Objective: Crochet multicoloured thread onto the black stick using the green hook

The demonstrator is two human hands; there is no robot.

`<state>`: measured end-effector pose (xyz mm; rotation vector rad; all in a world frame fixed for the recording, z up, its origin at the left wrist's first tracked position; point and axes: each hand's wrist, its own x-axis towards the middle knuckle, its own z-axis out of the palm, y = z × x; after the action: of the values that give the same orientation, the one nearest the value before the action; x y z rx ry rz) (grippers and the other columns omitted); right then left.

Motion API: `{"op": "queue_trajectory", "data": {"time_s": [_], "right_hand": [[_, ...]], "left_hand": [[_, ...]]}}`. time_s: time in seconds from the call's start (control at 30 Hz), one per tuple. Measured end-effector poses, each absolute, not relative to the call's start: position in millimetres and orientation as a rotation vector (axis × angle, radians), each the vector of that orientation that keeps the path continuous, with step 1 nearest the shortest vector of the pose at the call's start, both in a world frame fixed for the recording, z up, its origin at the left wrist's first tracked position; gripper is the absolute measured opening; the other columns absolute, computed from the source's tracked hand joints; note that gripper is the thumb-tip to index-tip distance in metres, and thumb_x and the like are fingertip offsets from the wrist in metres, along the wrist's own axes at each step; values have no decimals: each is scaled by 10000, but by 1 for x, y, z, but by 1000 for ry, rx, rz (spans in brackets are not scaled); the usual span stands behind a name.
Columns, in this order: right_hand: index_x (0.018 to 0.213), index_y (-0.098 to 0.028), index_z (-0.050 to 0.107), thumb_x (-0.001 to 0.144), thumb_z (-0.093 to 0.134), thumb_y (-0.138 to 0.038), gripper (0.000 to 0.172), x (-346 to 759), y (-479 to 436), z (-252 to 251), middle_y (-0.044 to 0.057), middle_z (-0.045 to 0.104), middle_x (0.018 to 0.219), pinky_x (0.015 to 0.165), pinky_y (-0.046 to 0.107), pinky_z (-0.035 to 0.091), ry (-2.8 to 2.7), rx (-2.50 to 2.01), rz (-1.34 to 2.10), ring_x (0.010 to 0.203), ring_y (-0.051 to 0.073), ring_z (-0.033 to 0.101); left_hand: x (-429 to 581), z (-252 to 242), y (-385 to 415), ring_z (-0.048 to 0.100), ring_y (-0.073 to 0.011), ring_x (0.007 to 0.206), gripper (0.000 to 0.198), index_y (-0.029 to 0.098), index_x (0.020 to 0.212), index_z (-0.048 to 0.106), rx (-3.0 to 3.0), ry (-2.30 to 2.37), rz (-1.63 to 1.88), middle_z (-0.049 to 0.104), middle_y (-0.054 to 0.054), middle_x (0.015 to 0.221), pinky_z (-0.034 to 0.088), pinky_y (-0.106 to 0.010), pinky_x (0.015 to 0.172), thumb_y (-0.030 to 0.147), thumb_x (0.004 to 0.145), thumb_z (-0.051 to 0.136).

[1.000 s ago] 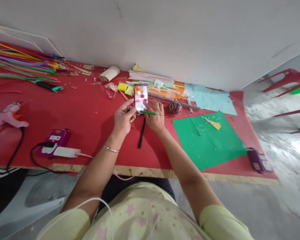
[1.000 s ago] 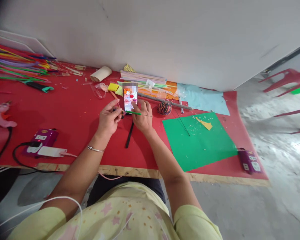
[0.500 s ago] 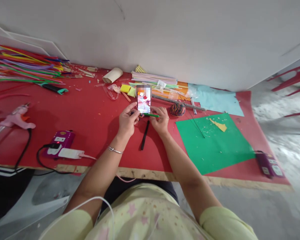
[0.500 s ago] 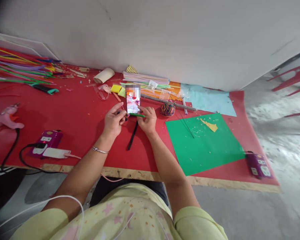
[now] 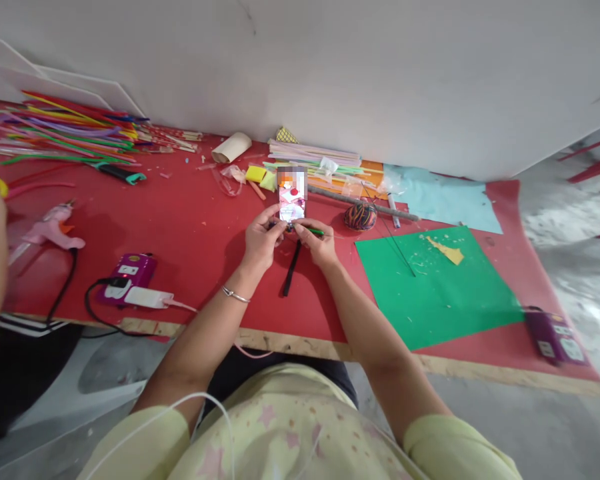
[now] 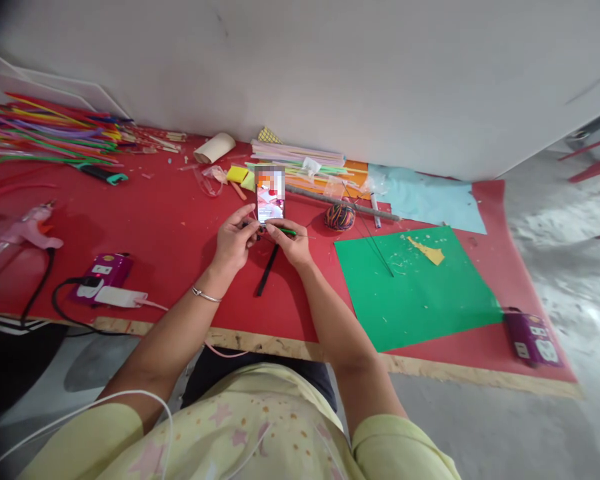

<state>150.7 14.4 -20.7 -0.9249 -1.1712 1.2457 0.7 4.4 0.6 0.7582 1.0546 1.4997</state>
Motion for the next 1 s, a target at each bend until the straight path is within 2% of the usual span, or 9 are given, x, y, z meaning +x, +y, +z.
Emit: {"op": "queue_trajectory", "data": {"time_s": [0.07, 0.13, 0.3, 0.5, 0.7, 0.9, 1.0], "right_hand": [[952, -237, 872, 769, 900, -518, 336, 148, 15, -25, 1, 798, 789, 583, 266, 512, -1114, -917, 1316, 646, 135, 662], [953, -228, 868, 779, 893, -520, 341, 146, 16, -29, -7, 772, 739, 520, 255, 448, -1065, -903, 1368, 581, 118, 608], [931, -232, 863, 819, 871, -492, 283, 147, 20, -34, -19, 748, 703, 558, 253, 459, -1058, -844, 1393, 579, 103, 582], [939, -232, 841, 783, 867, -554, 359, 149, 20, -31, -6, 775, 735, 604, 269, 506, -1045, -900, 1418, 611, 126, 628], [916, -218, 816, 748, 883, -546, 375, 146, 16, -26, 7, 768, 749, 601, 261, 506, -1016, -858, 1502, 634, 131, 644], [893, -221, 816, 789, 882, -526, 330, 144, 16, -25, -4, 743, 830, 590, 248, 495, -1059, -870, 1383, 686, 118, 625], [939, -226, 827, 789, 890, -533, 347, 145, 18, -25, -6, 735, 769, 560, 247, 504, -1032, -889, 1445, 667, 133, 655]], "left_hand": [[2, 0, 4, 496, -44, 507, 594, 212, 1185, 780, 745, 1046, 1502, 619, 68, 717, 289, -187, 434, 284, 617, 936], [2, -1, 5, 495, -43, 506, 604, 208, 1191, 778, 734, 1032, 1509, 625, 65, 726, 293, -188, 431, 291, 617, 947], [3, -4, 5, 512, -46, 516, 616, 205, 1207, 772, 737, 996, 1520, 653, 51, 748, 315, -191, 437, 313, 635, 974], [4, -6, 5, 523, -50, 516, 654, 209, 1192, 778, 720, 965, 1522, 661, 53, 736, 313, -190, 428, 351, 597, 1011], [3, -8, 4, 543, -55, 524, 642, 199, 1221, 770, 739, 953, 1522, 677, 44, 741, 327, -189, 440, 325, 632, 993], [1, -8, 6, 537, -50, 510, 611, 203, 1218, 776, 752, 1022, 1543, 679, 41, 748, 318, -186, 433, 306, 649, 974], [2, -7, 7, 559, -61, 541, 605, 200, 1202, 788, 786, 1055, 1608, 697, 28, 750, 363, -186, 462, 313, 640, 980]]}}
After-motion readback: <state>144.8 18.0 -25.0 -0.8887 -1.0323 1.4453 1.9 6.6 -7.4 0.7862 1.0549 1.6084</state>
